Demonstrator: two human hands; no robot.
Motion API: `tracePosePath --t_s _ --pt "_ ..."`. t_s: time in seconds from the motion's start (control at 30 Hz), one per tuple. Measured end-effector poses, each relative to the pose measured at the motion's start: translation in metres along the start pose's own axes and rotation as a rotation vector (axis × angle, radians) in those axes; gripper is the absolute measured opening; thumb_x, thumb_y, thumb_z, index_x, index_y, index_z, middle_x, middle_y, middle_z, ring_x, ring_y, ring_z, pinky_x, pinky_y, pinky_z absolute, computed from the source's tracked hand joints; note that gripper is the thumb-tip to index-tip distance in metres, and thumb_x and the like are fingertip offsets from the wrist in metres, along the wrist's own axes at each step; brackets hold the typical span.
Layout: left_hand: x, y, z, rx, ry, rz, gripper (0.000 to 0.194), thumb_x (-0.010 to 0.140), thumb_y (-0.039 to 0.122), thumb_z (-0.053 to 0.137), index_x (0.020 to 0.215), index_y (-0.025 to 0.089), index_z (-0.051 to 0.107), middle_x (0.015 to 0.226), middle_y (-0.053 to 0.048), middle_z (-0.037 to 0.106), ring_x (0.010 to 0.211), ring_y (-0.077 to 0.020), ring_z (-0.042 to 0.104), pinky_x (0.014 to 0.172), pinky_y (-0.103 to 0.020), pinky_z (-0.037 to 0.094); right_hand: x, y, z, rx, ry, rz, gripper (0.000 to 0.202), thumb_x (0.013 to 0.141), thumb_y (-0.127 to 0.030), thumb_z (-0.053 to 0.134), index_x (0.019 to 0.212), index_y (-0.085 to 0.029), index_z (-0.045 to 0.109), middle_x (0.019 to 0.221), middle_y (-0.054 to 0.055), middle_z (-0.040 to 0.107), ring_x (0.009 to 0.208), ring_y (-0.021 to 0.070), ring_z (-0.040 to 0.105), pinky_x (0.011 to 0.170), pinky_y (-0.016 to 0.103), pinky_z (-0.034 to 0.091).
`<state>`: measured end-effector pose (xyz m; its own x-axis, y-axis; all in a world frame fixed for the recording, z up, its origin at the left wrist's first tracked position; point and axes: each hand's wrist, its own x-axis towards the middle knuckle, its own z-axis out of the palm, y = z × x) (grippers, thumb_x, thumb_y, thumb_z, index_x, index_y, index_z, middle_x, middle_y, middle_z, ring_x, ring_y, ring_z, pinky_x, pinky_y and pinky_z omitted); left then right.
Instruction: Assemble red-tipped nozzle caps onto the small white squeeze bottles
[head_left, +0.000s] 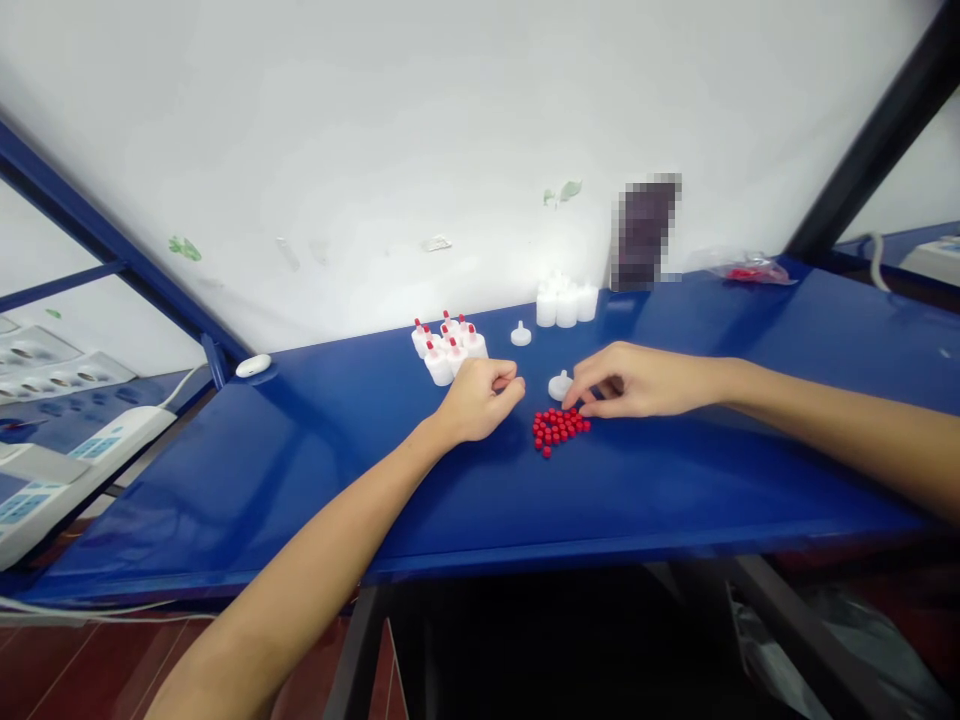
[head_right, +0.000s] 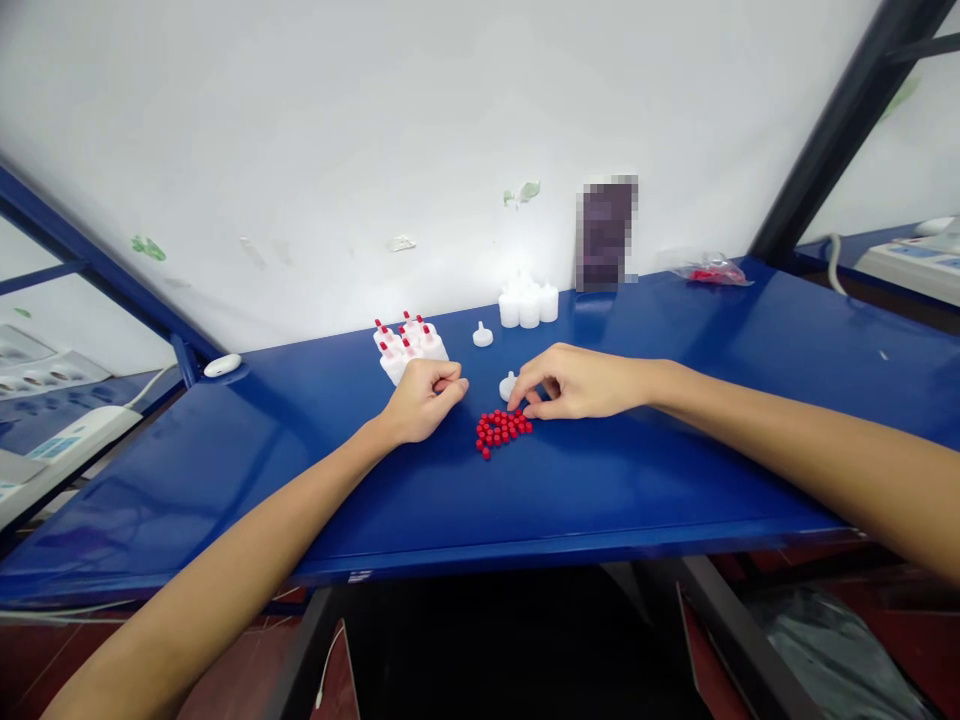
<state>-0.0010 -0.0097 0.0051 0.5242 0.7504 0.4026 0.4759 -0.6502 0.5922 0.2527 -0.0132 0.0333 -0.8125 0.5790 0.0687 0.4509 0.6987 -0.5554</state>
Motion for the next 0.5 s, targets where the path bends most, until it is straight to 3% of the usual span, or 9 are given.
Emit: tracePosePath --t_s 0.17,0.33,0.5 --pt "0.001 0.0 0.002 -0.003 -0.024 -0.008 0.034 0.083 0.025 0.047 0.06 0.02 0.022 0.059 0.006 0.02 0.057 -0.0098 0.022 0.057 -0.028 0.019 -0.001 0.002 -0.001 0.01 0.051 0.003 0.024 0.091 -0.038 0.061 0.099 -0.022 0.076 0.078 0.002 0.071 0.063 0.0138 0.061 0.056 0.025 0.046" --pt "0.0 0.003 0.005 -0.034 -0.03 -0.031 0.033 0.083 0.025 0.047 0.061 0.02 0.022 0.059 0.006 0.021 0.057 -0.0098 0.022 0.056 -0.028 0.019 0.0 0.006 -0.001 -0.058 0.38 0.071 0.023 0.09 -0.04 0.06 0.097 -0.022 0.073 0.066 0.0 0.066 0.054 0.0127 0.054 0.053 0.026 0.043" --pt "-0.001 0.006 0.005 0.033 0.02 -0.029 0.033 0.08 0.024 0.049 0.059 0.02 0.024 0.054 0.007 0.023 0.054 -0.0097 0.024 0.056 -0.028 0.02 0.003 0.01 0.002 -0.114 0.385 0.055 0.025 0.09 -0.041 0.059 0.096 -0.021 0.073 0.069 0.001 0.068 0.056 0.0136 0.056 0.056 0.027 0.044"
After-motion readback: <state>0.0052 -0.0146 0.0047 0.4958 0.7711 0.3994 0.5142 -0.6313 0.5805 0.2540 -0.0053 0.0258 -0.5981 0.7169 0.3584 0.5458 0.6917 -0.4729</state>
